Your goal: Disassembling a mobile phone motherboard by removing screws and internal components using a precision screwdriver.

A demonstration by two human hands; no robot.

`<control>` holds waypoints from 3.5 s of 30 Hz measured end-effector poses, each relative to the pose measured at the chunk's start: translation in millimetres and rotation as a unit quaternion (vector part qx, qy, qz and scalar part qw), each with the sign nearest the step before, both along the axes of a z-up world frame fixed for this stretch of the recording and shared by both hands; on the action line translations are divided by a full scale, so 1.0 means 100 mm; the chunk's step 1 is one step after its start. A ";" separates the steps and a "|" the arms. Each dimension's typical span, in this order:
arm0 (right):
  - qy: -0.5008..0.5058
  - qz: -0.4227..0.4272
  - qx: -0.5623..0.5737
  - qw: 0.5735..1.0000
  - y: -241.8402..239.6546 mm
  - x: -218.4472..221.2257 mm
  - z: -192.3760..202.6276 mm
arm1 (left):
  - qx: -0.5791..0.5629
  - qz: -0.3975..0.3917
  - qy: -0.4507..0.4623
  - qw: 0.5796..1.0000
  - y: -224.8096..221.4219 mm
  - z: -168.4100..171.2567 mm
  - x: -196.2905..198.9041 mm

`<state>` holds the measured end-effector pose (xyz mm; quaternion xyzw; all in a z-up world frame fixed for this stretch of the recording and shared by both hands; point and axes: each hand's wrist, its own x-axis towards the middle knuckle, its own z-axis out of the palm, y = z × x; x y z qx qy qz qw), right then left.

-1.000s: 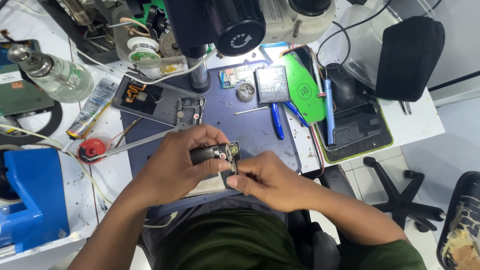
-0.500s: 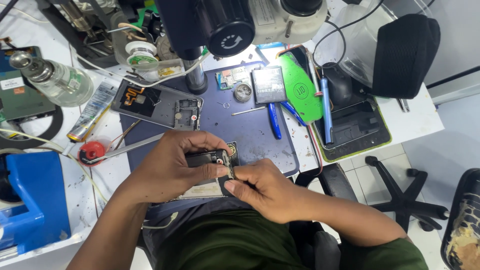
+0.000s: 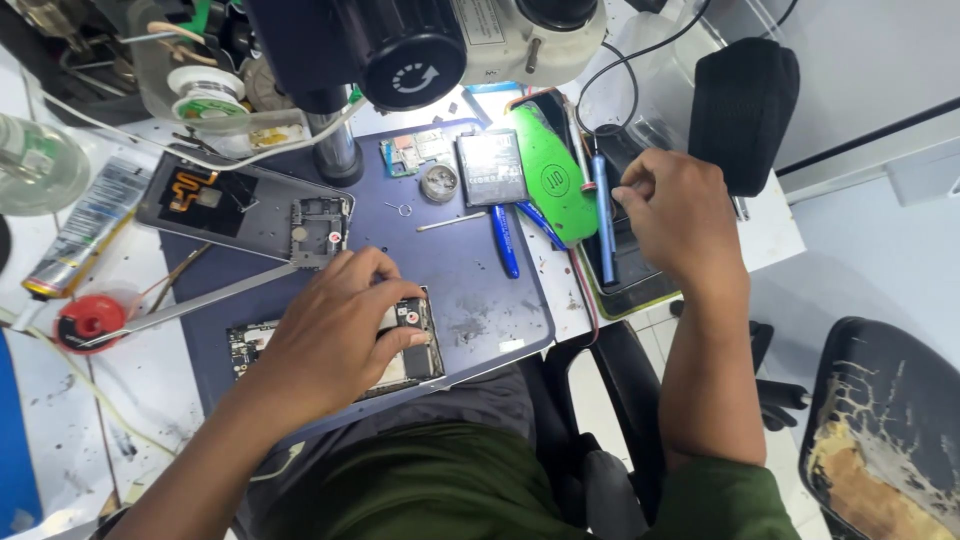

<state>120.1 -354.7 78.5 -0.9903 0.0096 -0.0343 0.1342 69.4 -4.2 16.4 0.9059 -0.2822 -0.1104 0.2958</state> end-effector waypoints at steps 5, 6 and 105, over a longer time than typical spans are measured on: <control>-0.034 0.029 0.024 0.999 0.03 0.23 -0.25 | -0.017 0.026 -0.070 0.997 -0.03 -0.07 -0.12; -0.049 0.025 0.028 0.998 0.07 0.30 -0.30 | -0.034 0.020 -0.126 0.991 -0.03 -0.10 -0.15; -0.099 0.375 0.385 0.838 1.09 -1.02 -0.23 | -0.141 0.113 -0.294 0.939 -0.03 -0.24 -0.72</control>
